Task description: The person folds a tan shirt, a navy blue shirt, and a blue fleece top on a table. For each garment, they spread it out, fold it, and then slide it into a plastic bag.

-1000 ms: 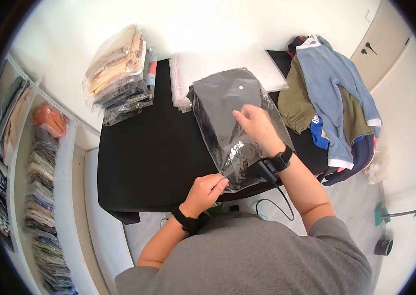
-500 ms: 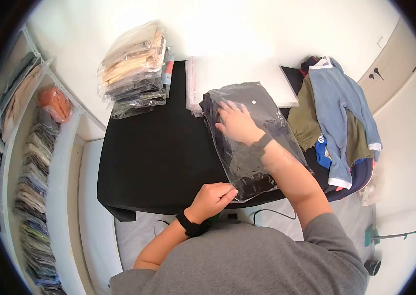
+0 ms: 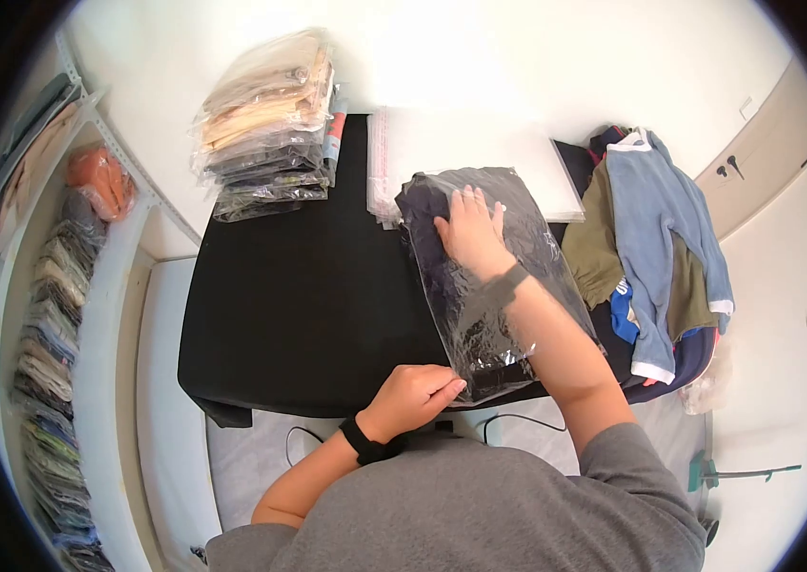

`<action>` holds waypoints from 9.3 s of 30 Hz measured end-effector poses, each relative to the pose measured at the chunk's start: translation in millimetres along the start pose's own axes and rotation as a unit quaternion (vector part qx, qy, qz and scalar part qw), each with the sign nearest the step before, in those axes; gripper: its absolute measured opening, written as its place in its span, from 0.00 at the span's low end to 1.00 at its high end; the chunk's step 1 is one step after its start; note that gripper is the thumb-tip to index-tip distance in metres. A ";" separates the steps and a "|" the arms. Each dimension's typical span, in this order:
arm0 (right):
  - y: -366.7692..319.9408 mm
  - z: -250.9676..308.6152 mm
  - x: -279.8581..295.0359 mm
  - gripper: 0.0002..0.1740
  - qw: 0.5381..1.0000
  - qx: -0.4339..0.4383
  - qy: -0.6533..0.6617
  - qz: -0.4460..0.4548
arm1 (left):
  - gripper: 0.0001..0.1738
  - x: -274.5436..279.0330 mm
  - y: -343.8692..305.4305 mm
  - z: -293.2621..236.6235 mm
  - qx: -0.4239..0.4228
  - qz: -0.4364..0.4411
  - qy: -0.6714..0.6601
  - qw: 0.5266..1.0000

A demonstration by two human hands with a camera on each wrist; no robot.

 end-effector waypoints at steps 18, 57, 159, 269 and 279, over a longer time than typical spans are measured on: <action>24.7 -2.7 -2.4 0.34 0.967 0.114 0.229 0.025 | 0.15 7.7 2.0 -1.7 0.044 -0.024 -0.061 0.997; -188.0 -94.9 35.0 0.21 0.826 -0.202 0.518 -0.092 | 0.29 107.4 13.4 36.0 0.483 0.013 -0.138 0.864; -129.4 -24.7 26.0 0.34 0.953 0.282 0.049 0.099 | 0.40 64.0 78.5 32.2 0.040 0.257 0.419 0.870; -157.6 -24.8 34.6 0.33 0.957 0.288 -0.027 0.026 | 0.44 61.8 76.2 23.2 -0.052 0.208 0.483 0.849; -144.5 -29.9 31.3 0.33 0.955 0.279 0.053 0.080 | 0.44 63.1 86.1 33.5 0.021 0.256 0.416 0.872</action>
Point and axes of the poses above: each hand's wrist, its own y-axis towards the middle knuckle, its own x-axis out of the back of the hand, z = x × y, the point moved 3 cm from there along y, towards the middle knuckle, and after that the axes turned 11 degrees about x, right-handed, at the moved point
